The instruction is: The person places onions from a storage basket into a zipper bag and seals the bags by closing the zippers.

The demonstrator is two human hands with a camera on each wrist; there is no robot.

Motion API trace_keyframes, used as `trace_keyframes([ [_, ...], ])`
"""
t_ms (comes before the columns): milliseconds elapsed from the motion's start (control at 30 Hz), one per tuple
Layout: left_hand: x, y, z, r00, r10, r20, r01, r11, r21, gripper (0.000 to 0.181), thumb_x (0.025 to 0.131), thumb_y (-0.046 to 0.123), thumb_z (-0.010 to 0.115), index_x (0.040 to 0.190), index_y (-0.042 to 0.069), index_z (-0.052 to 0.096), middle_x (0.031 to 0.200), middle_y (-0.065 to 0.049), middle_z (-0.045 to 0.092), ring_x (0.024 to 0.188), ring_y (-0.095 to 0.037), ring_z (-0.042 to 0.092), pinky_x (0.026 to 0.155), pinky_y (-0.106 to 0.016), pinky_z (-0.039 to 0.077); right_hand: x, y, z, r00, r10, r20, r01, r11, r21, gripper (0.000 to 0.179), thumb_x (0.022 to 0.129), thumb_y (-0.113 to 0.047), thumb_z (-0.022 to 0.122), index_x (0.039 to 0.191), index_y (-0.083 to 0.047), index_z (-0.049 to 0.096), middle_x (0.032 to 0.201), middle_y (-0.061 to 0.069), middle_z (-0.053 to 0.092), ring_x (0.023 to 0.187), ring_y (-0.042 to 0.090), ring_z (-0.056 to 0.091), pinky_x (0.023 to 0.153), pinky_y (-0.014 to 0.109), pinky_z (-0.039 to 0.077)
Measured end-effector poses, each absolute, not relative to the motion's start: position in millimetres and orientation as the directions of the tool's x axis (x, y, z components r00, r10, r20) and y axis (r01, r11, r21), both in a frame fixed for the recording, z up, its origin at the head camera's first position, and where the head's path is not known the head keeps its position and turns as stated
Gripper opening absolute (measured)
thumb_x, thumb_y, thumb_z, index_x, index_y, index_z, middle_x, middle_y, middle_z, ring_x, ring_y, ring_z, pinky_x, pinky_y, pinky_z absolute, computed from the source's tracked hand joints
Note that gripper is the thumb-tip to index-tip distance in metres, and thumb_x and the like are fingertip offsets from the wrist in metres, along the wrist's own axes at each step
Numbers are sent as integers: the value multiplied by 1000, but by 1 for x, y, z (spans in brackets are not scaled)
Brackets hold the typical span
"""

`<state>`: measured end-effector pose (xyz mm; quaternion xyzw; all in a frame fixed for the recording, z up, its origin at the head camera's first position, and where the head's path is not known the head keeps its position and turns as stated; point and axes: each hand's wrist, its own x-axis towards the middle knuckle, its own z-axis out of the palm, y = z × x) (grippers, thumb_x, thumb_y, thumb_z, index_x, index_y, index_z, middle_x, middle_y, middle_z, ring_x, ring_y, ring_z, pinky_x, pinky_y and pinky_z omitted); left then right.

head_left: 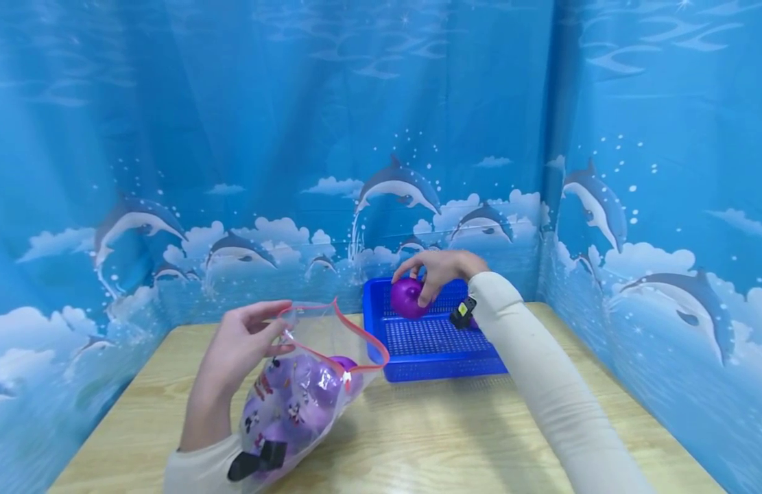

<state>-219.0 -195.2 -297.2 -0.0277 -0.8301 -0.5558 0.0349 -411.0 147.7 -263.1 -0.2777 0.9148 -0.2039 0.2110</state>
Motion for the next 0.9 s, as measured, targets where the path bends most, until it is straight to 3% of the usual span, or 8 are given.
trace_keyframes([
  [167, -219, -195, -297, -996, 4, 84, 79, 383, 921, 45, 107, 14, 55, 151, 8, 51, 151, -22, 54, 108, -26, 74, 90, -35, 66, -399, 136, -249, -733, -640, -231, -497, 736, -460, 68, 80, -13, 88, 140, -33, 62, 139, 7, 50, 122, 31, 55, 88, 36, 64],
  [433, -218, -195, -297, -997, 4, 80, 76, 382, 921, 45, 107, 13, 54, 151, 8, 50, 151, -23, 53, 111, -28, 73, 89, -34, 66, -377, 115, -225, -648, -745, -158, -620, 637, -459, 68, 79, -14, 88, 141, -31, 63, 144, 6, 54, 127, 34, 58, 93, 39, 64],
  [633, -218, -195, -297, -996, 11, 93, 91, 377, 922, 44, 107, 13, 54, 151, 7, 50, 151, -23, 53, 112, -30, 73, 88, -33, 66, -354, 95, -209, -588, -800, -117, -698, 575, -427, 69, 80, -12, 87, 141, -29, 62, 149, 3, 53, 126, 31, 57, 92, 37, 64],
  [900, -219, -196, -297, -992, 30, 120, 123, 364, 923, 44, 107, 12, 52, 151, 4, 50, 149, -24, 55, 113, -28, 72, 87, -32, 66, -326, 69, -201, -521, -850, -81, -785, 514, -345, 69, 80, -16, 88, 142, -31, 62, 140, 3, 56, 123, 27, 58, 93, 35, 62],
])
